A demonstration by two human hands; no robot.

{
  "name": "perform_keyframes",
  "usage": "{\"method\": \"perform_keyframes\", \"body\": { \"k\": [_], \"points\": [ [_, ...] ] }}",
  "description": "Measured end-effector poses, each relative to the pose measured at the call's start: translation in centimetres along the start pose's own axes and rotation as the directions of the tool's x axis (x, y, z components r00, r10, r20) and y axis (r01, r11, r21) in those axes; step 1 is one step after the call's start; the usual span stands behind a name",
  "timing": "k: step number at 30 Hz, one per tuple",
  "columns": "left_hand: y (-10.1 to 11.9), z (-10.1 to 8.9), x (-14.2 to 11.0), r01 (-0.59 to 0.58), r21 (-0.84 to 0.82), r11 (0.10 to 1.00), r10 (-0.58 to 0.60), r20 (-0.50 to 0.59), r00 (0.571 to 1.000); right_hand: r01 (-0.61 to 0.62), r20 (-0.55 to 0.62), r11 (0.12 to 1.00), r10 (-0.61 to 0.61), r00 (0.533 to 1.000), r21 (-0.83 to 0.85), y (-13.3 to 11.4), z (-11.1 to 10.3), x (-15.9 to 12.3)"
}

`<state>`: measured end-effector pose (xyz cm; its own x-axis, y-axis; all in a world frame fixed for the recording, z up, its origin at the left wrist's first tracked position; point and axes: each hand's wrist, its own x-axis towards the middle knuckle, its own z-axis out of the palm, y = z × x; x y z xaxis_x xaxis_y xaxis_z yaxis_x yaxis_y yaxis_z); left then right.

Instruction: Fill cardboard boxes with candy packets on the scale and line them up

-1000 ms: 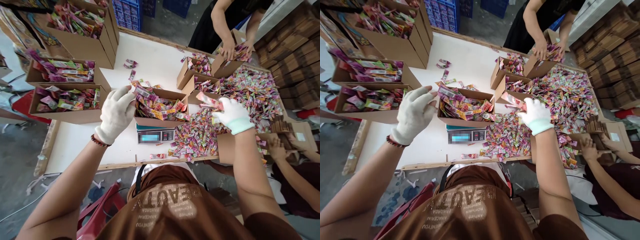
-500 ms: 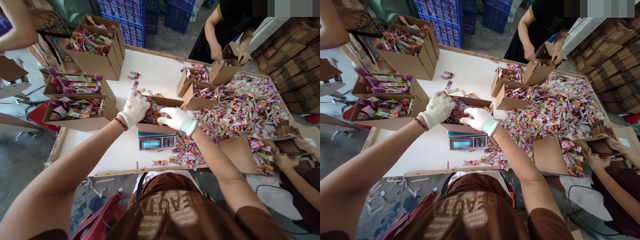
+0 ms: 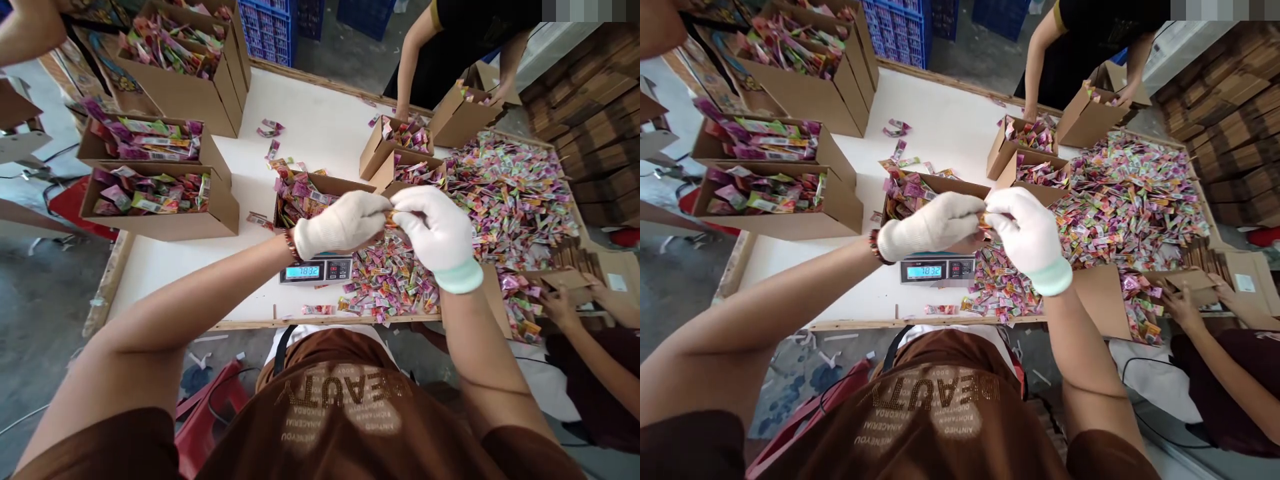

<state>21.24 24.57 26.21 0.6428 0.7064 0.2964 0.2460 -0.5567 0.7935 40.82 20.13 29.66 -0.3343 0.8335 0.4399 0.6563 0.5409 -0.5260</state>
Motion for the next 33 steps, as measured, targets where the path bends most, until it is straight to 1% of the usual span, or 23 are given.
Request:
{"method": "perform_keyframes", "body": {
  "k": [2, 3, 4, 6, 7, 8, 10, 11, 12, 14, 16, 17, 19, 21, 23, 24, 25, 26, 28, 30, 31, 32, 33],
  "points": [
    [0.2, 0.8, 0.6, 0.008, -0.034, 0.999, -0.006, 0.06, 0.998, -0.037, -0.008, 0.996, 0.037, 0.999, -0.075, 0.6, -1.8, -1.7],
    [0.0, 0.6, 0.5, 0.024, -0.014, 1.0, -0.023, 0.058, 0.998, -0.065, -0.008, 0.989, 0.064, 0.998, -0.132, 1.2, -2.8, -2.7],
    [-0.4, 0.0, 0.3, 0.044, 0.03, 0.999, -0.045, 0.025, 0.999, -0.097, -0.012, 0.976, 0.097, 0.995, -0.196, 2.1, -4.0, -3.8],
    [-1.8, -2.1, -0.9, 0.119, 0.142, 0.983, -0.102, -0.121, 0.987, -0.163, -0.012, 0.923, 0.17, 0.985, -0.348, 4.2, -6.4, -6.0],
    [-2.8, -3.4, -1.8, 0.179, 0.176, 0.968, -0.139, -0.219, 0.966, -0.19, -0.004, 0.883, 0.209, 0.978, -0.428, 5.4, -7.5, -7.0],
    [-3.9, -4.8, -2.9, 0.249, 0.186, 0.95, -0.181, -0.322, 0.929, -0.207, 0.006, 0.839, 0.242, 0.97, -0.503, 6.4, -8.3, -7.8],
    [-6.2, -7.2, -5.1, 0.395, 0.137, 0.908, -0.281, -0.5, 0.819, -0.207, 0.019, 0.777, 0.271, 0.962, -0.594, 8.0, -9.0, -8.7],
    [-7.3, -8.1, -6.1, 0.457, 0.11, 0.883, -0.326, -0.557, 0.764, -0.198, 0.028, 0.778, 0.267, 0.963, -0.597, 8.4, -8.7, -8.6],
    [-8.3, -8.8, -7.0, 0.509, 0.093, 0.856, -0.364, -0.592, 0.719, -0.182, 0.042, 0.803, 0.249, 0.968, -0.568, 8.6, -7.9, -8.1],
    [-9.7, -9.4, -8.0, 0.584, 0.106, 0.805, -0.408, -0.615, 0.675, -0.114, 0.111, 0.885, 0.182, 0.977, -0.451, 8.4, -5.0, -6.2],
    [-10.3, -9.1, -8.0, 0.609, 0.158, 0.777, -0.408, -0.61, 0.679, -0.014, 0.238, 0.945, 0.096, 0.967, -0.326, 7.8, -0.7, -3.1],
    [-10.3, -8.8, -7.7, 0.609, 0.187, 0.771, -0.399, -0.603, 0.691, 0.036, 0.331, 0.959, 0.063, 0.942, -0.283, 7.5, 1.6, -1.4],
    [-10.0, -8.0, -6.9, 0.6, 0.228, 0.767, -0.386, -0.583, 0.715, 0.074, 0.516, 0.957, 0.085, 0.852, -0.28, 7.0, 6.1, 2.0],
    [-9.5, -7.3, -6.3, 0.59, 0.228, 0.775, -0.38, -0.577, 0.723, 0.08, 0.645, 0.93, 0.184, 0.741, -0.358, 6.6, 9.7, 4.8],
    [-9.2, -7.0, -6.3, 0.571, 0.215, 0.792, -0.368, -0.579, 0.728, 0.109, 0.717, 0.904, 0.249, 0.652, -0.413, 6.4, 11.9, 6.4],
    [-9.2, -6.9, -6.5, 0.562, 0.213, 0.8, -0.358, -0.581, 0.731, 0.127, 0.731, 0.899, 0.251, 0.634, -0.42, 6.4, 12.3, 6.8],
    [-9.3, -7.0, -6.9, 0.556, 0.212, 0.804, -0.354, -0.582, 0.732, 0.14, 0.729, 0.899, 0.236, 0.642, -0.415, 6.5, 12.4, 6.9],
    [-9.4, -7.0, -7.4, 0.557, 0.208, 0.804, -0.357, -0.58, 0.732, 0.139, 0.707, 0.904, 0.213, 0.675, -0.404, 6.6, 12.1, 6.8],
    [-9.7, -7.3, -8.5, 0.577, 0.194, 0.794, -0.382, -0.58, 0.72, 0.096, 0.607, 0.925, 0.16, 0.778, -0.366, 6.6, 10.4, 6.2],
    [-10.0, -7.6, -9.6, 0.611, 0.178, 0.772, -0.417, -0.583, 0.697, 0.029, 0.462, 0.954, 0.117, 0.879, -0.297, 6.5, 7.8, 5.0],
    [-10.1, -7.8, -10.0, 0.63, 0.169, 0.758, -0.438, -0.584, 0.683, -0.005, 0.383, 0.966, 0.108, 0.918, -0.26, 6.4, 6.3, 4.3],
    [-10.2, -7.9, -10.3, 0.645, 0.159, 0.747, -0.456, -0.584, 0.672, -0.036, 0.308, 0.972, 0.108, 0.945, -0.232, 6.4, 4.7, 3.5],
    [-10.2, -8.0, -10.5, 0.643, 0.156, 0.75, -0.464, -0.57, 0.679, -0.066, 0.244, 0.974, 0.119, 0.962, -0.217, 6.5, 3.0, 2.5]
  ]
}}
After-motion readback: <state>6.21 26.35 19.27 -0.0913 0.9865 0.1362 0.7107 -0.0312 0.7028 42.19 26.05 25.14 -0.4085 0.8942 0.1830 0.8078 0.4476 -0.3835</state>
